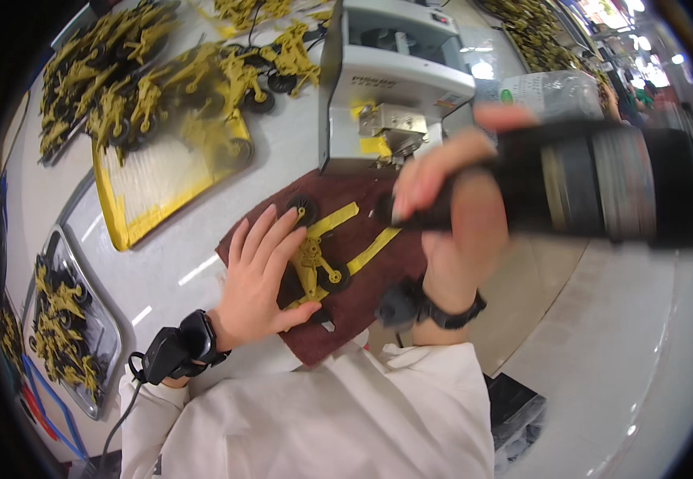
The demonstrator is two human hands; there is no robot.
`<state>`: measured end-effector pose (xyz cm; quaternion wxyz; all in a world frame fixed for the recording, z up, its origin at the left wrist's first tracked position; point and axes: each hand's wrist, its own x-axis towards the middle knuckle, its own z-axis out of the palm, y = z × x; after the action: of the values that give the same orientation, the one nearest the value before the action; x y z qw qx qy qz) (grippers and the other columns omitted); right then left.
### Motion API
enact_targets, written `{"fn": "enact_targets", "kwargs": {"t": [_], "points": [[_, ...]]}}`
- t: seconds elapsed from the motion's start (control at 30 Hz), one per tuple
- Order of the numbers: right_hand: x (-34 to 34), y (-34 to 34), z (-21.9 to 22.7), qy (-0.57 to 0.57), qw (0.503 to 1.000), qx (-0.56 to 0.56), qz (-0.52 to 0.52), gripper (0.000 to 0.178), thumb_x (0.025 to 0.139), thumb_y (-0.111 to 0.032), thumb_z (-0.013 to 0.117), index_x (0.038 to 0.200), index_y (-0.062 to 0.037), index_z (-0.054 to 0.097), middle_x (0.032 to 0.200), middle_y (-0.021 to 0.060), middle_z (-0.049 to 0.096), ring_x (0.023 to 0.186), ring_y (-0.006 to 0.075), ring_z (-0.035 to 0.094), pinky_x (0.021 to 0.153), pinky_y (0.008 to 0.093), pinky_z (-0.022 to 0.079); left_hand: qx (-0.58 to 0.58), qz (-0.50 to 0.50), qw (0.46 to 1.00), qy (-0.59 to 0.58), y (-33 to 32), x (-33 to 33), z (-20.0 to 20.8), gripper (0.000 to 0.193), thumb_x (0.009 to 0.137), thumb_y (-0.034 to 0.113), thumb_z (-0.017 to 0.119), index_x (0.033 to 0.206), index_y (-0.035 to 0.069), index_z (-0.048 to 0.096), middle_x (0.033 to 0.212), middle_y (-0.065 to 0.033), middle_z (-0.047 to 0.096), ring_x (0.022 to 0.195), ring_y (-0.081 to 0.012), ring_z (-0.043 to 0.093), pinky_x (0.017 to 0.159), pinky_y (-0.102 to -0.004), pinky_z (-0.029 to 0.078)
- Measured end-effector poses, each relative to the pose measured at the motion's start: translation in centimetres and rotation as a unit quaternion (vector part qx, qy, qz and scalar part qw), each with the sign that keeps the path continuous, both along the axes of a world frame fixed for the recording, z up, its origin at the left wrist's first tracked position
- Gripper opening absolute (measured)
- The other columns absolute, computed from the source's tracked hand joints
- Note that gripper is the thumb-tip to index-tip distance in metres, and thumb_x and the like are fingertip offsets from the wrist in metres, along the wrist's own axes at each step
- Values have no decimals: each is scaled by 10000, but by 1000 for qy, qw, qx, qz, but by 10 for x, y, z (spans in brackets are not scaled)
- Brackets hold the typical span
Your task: The worker uses an electric screwdriver to attach wheels and chassis components to yellow toy motorcycle frames on a production line.
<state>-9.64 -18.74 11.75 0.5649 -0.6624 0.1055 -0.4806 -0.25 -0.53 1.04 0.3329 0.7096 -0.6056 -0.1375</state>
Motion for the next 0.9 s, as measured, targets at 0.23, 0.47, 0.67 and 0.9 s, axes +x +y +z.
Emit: {"fn": "enact_targets", "kwargs": {"t": [0.23, 0.47, 0.67, 0.9], "points": [[-24, 18, -30, -83, 964, -9, 251, 769, 831, -335, 716, 1343, -19, 237, 851, 154, 600, 671, 259, 602, 637, 394, 494, -5, 8, 1000, 10, 0, 0, -1, 891, 659, 414, 760, 1364, 12, 391, 1444, -159, 365, 1349, -358, 311, 1071, -529, 217], [-4, 39, -36, -4, 993, -17, 118, 751, 836, -594, 556, 1252, -38, 271, 668, 67, 529, 474, 186, 506, 507, 352, 445, -11, 2, 1000, 6, 1, 1, -5, 934, 629, 487, 765, 1362, 34, 406, 1448, -138, 373, 1335, -347, 335, 1058, -514, 236], [7, 45, -36, 74, 994, 13, 76, 657, 848, -498, 614, 1240, -64, 315, 669, 63, 516, 468, 183, 491, 508, 351, 440, -3, 2, 1000, 22, 3, 4, -7, 960, 626, 476, 771, 1376, 26, 375, 1457, -157, 352, 1344, -344, 328, 1065, -516, 230], [3, 40, -41, 40, 993, 11, 107, 572, 852, -430, 637, 1202, -69, 362, 676, 58, 530, 467, 180, 499, 492, 339, 434, 8, 13, 999, 46, 0, 5, -5, 993, 592, 419, 803, 1378, 4, 360, 1459, -167, 324, 1354, -316, 312, 1086, -481, 230]]}}
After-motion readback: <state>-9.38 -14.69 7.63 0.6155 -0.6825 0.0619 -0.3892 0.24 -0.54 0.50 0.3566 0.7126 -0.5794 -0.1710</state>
